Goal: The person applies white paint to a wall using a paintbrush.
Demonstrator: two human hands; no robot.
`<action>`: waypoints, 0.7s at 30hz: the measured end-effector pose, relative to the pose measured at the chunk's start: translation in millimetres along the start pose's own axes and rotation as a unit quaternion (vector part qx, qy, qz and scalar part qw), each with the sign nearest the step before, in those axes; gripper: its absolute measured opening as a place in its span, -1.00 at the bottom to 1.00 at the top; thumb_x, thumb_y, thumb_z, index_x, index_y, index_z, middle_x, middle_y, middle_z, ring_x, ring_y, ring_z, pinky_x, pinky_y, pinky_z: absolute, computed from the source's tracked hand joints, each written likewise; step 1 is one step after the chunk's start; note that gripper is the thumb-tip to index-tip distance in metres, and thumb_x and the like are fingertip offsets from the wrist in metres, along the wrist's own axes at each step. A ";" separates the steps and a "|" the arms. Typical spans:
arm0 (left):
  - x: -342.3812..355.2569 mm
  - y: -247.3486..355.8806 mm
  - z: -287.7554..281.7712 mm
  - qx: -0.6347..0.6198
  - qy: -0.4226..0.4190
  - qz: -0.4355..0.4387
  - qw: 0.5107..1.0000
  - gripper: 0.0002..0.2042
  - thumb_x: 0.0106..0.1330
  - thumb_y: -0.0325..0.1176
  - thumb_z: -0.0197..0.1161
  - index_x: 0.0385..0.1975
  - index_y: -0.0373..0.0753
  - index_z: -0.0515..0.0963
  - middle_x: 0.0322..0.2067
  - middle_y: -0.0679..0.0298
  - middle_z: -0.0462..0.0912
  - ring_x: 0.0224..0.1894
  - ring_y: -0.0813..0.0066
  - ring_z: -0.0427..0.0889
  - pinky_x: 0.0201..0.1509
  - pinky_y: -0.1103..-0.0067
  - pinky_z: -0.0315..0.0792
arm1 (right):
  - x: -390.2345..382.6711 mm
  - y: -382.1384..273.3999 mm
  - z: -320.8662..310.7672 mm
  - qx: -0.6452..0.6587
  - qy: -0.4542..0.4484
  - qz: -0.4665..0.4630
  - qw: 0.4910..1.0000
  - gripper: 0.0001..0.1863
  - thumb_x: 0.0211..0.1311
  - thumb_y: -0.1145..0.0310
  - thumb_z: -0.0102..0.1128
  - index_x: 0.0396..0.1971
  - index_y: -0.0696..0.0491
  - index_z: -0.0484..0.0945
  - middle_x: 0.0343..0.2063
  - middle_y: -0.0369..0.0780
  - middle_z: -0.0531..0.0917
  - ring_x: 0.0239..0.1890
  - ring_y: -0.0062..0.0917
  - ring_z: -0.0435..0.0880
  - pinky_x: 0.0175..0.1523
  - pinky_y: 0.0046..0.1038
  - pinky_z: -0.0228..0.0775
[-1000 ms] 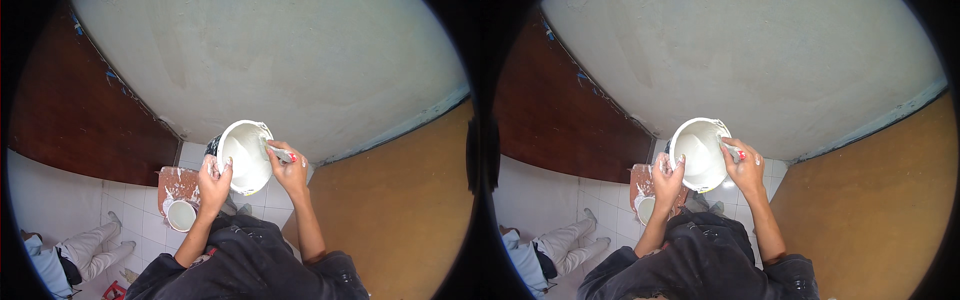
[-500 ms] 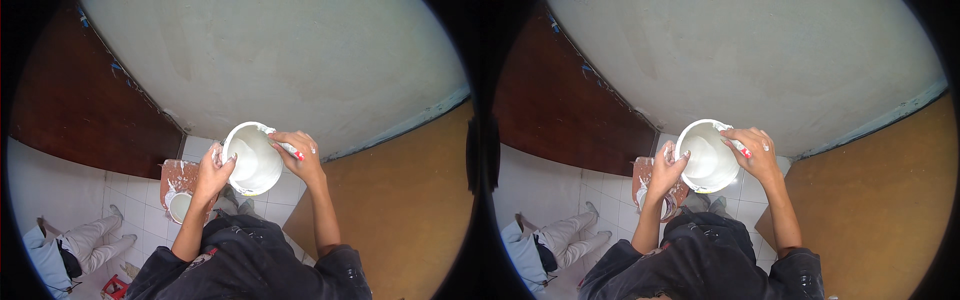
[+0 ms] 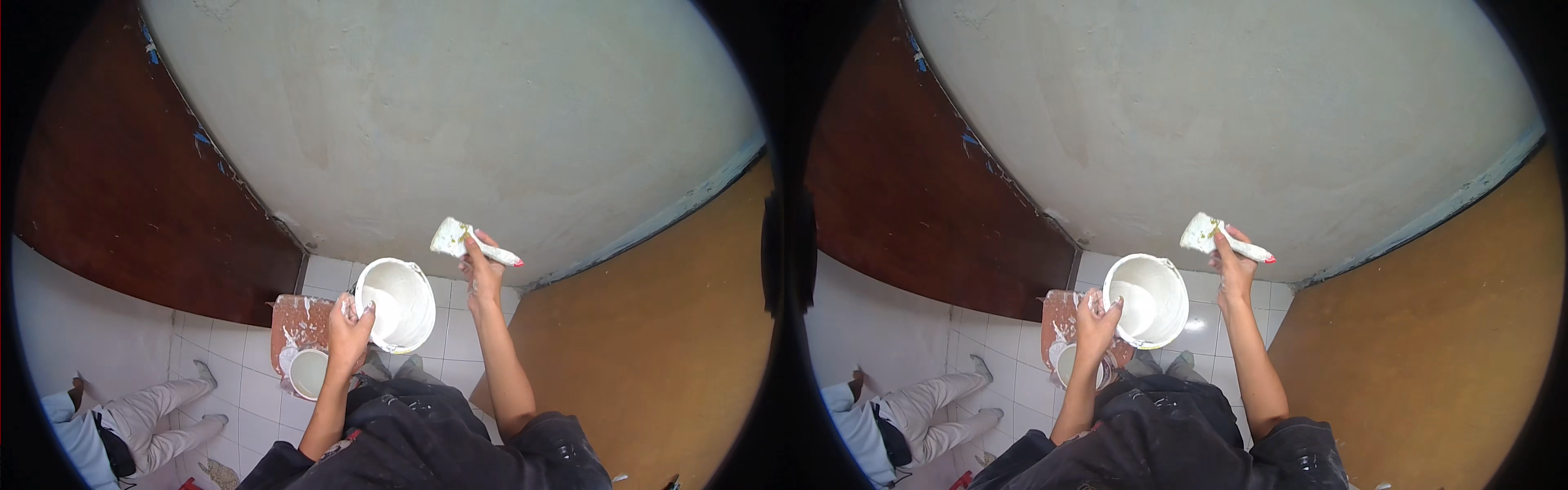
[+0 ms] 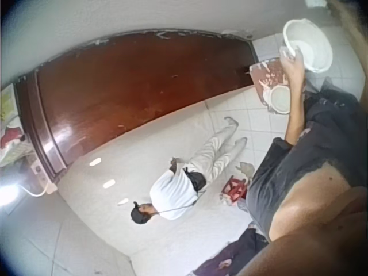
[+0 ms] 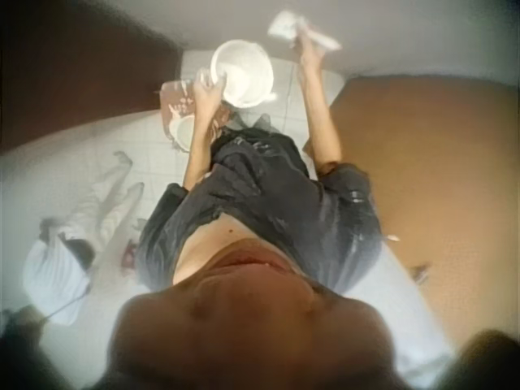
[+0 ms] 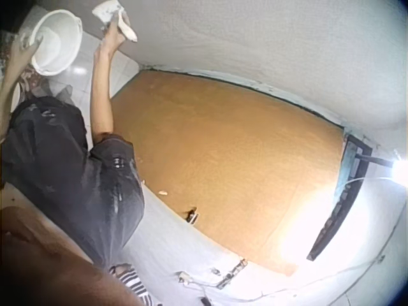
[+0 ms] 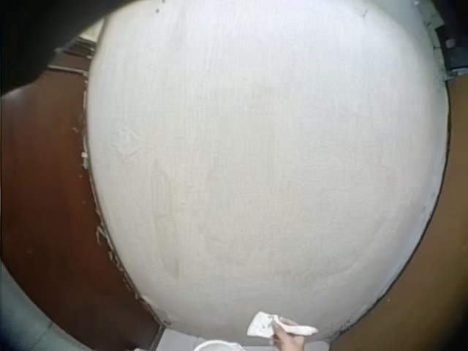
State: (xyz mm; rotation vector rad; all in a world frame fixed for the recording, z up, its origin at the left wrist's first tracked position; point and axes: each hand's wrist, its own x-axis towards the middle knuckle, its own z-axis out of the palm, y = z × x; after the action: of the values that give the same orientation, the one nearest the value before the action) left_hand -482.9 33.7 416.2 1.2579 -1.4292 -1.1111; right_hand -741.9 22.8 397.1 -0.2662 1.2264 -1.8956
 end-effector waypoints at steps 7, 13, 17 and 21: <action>13.8 -16.9 -44.6 0.056 0.013 0.029 0.998 -0.81 0.29 -0.52 0.34 -0.44 -0.32 0.40 -0.52 0.39 0.41 -0.44 0.70 0.32 -0.40 0.61 0.25 | 76.0 -41.7 68.3 -0.149 0.008 -0.359 0.921 -0.54 0.34 0.32 0.45 0.19 0.08 0.59 -0.07 -0.20 0.75 -0.19 -0.53 0.69 -0.11 -0.49 0.52; 14.6 -20.6 -67.1 0.090 0.042 0.047 0.994 -0.79 0.27 -0.52 0.35 -0.46 -0.31 0.39 -0.55 0.39 0.38 -0.45 0.68 0.32 -0.42 0.59 0.24 | 128.5 -31.0 80.5 -0.486 0.028 -0.655 0.578 -0.52 0.12 0.47 0.27 0.11 -0.05 0.69 0.03 -0.32 0.76 -0.05 -0.27 0.68 -0.04 -0.30 0.51; 19.8 -48.2 -80.7 0.115 0.058 0.015 0.992 -0.75 0.25 -0.51 0.36 -0.49 -0.30 0.35 -0.58 0.40 0.34 -0.48 0.67 0.26 -0.44 0.58 0.19 | 141.6 14.7 68.9 -0.499 0.024 -0.650 0.572 -0.51 0.11 0.46 0.26 0.11 -0.07 0.68 0.05 -0.35 0.76 -0.06 -0.31 0.68 -0.05 -0.30 0.50; 30.9 -52.4 -86.7 0.112 0.049 0.002 0.993 -0.74 0.24 -0.51 0.35 -0.51 -0.29 0.33 -0.59 0.41 0.29 -0.50 0.66 0.21 -0.45 0.57 0.15 | 141.1 19.0 67.0 -0.517 0.005 -0.625 0.585 -0.50 0.10 0.47 0.27 0.12 -0.08 0.68 0.05 -0.35 0.76 -0.07 -0.30 0.68 -0.04 -0.29 0.51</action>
State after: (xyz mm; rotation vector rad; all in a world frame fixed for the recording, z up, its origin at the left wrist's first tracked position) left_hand -390.5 -6.4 383.1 1.4451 -1.5107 -0.8912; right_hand -781.4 -128.5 379.3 -2.2551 2.3776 -1.7561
